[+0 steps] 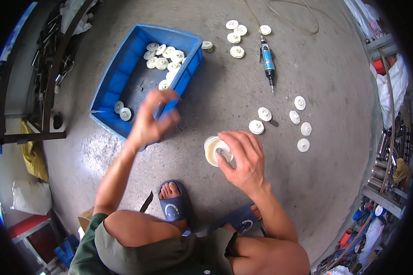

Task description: The person cleans plastic discs with a file, stacks them onto a metal rod, and inserts the stack into a metal cylinder. They then attach a red cap and a long black cable to the assembly.

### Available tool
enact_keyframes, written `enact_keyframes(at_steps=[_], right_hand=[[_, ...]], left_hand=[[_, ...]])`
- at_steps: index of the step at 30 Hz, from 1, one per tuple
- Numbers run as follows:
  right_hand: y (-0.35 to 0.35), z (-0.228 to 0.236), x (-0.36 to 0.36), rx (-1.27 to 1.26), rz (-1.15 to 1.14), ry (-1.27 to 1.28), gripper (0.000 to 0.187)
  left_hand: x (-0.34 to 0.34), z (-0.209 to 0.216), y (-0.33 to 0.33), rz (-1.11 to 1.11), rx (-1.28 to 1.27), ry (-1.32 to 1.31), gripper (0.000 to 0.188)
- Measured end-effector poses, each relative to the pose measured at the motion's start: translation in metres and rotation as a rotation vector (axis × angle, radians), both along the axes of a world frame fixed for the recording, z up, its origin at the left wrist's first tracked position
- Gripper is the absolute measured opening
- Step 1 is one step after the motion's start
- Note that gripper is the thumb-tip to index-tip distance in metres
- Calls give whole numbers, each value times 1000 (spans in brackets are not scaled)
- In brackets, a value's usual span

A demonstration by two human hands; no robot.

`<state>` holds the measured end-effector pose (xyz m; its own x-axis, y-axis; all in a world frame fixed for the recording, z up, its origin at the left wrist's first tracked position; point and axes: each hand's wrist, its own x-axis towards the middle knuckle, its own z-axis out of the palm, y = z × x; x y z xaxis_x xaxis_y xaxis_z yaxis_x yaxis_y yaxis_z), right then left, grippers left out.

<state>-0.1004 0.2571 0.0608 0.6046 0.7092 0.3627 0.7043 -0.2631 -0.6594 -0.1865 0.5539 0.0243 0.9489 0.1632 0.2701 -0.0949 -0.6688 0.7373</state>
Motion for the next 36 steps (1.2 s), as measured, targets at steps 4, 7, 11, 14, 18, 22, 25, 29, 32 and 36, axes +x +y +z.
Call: enact_keyframes(at_steps=[4, 7, 11, 14, 18, 22, 25, 29, 32, 36], right_hand=[[15, -3, -7, 46, 105, -23, 24], [9, -12, -4, 75, 17, 23, 24], [19, -19, -10, 158, 3, 87, 24], [29, -26, -17, 230, 3, 129, 26], [22, -29, -16, 231, -81, 181, 27], [37, -30, -25, 284, -109, 245, 28], [52, -30, -32, 283, -97, 239, 32], [53, -29, -37, 266, -100, 245, 33], [51, -31, -37, 291, -97, 239, 34], [46, -33, -40, 308, -91, 242, 29]], left_hand=[[34, -89, 119, 430, 259, 465, 50], [71, -110, 93, 379, 356, 547, 57], [68, -124, 119, 433, 155, 511, 40], [36, -92, 130, 651, -284, 362, 38], [14, 29, 20, 344, -889, 52, 39], [-13, 59, -71, 70, -1191, 467, 33], [-28, 49, -68, 40, -1135, 434, 32], [-31, 47, -72, 110, -916, 430, 35], [-30, 50, -71, 145, -924, 448, 37], [-28, 60, -68, 62, -840, 517, 28]])
